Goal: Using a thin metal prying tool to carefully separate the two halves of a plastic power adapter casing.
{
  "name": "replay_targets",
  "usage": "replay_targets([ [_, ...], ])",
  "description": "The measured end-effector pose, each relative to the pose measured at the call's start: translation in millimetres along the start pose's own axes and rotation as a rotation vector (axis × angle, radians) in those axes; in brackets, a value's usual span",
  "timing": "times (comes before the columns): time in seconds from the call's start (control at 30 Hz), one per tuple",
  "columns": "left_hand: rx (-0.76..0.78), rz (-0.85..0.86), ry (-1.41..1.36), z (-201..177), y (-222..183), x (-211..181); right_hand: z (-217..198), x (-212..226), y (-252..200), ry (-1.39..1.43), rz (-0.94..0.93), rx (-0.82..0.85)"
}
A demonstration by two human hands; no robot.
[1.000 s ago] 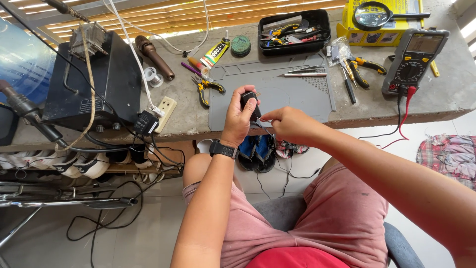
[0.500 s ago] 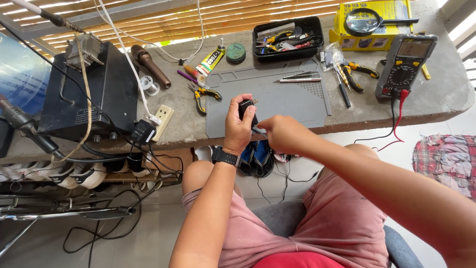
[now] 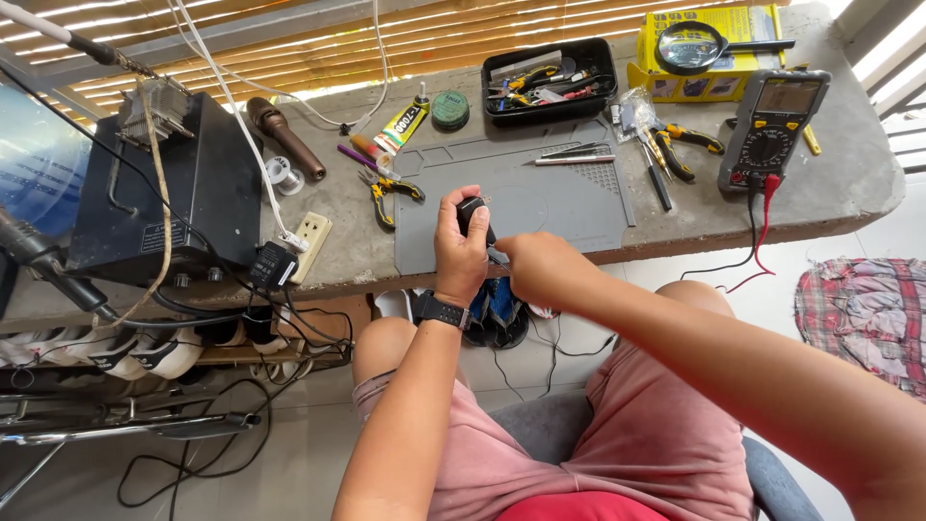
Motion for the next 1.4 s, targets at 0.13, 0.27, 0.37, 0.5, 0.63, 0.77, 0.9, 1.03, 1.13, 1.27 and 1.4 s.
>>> replay_targets([
  [0.13,-0.004,0.004,0.016,2.5,2.5,-2.4,-17.4,-2.7,-6.8,0.633,0.218,0.067],
  [0.27,-0.013,-0.007,0.017,1.5,2.8,-5.5,-11.8,9.3,-10.9,-0.127,-0.118,-0.035],
  [0.37,-0.025,-0.010,0.024,4.0,3.7,-8.0,-13.6,17.0,-16.1,-0.338,-0.197,-0.063],
  [0.5,-0.038,-0.015,0.036,2.5,4.4,-2.7,-21.0,-1.8,0.6,0.377,0.074,0.060],
  [0.63,-0.044,-0.028,0.035,2.4,3.2,-6.1,-4.9,-3.3,8.9,0.213,-0.019,0.029],
  [0.77,-0.086,-0.031,0.022,7.8,5.4,-1.1,14.5,8.0,-8.3,-0.508,-0.224,-0.163],
  [0.9,-0.108,-0.016,0.057,8.6,6.0,0.6,30.0,-2.8,2.3,-0.546,-0.245,-0.260],
  [1.03,-0.101,-0.042,0.033,3.3,3.0,-3.3,21.2,2.2,-5.7,-0.429,-0.316,-0.273],
  [1.13,-0.101,-0.060,-0.015,1.3,3.5,-3.0,1.4,19.6,-18.2,-0.434,-0.308,-0.383],
  [1.27,-0.072,-0.068,-0.152,2.7,2.1,-2.2,-11.7,24.2,-11.2,-0.211,-0.172,-0.338],
  [1.4,-0.024,-0.137,-0.451,4.4,-1.8,-6.2,-16.8,21.3,-14.4,-0.044,-0.069,-0.323],
])
Point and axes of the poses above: each hand's wrist, its own y-axis towards the middle knuckle, its own z-axis out of the palm, x = y × z, the point moved 5 cm from there along y, towards the middle knuckle
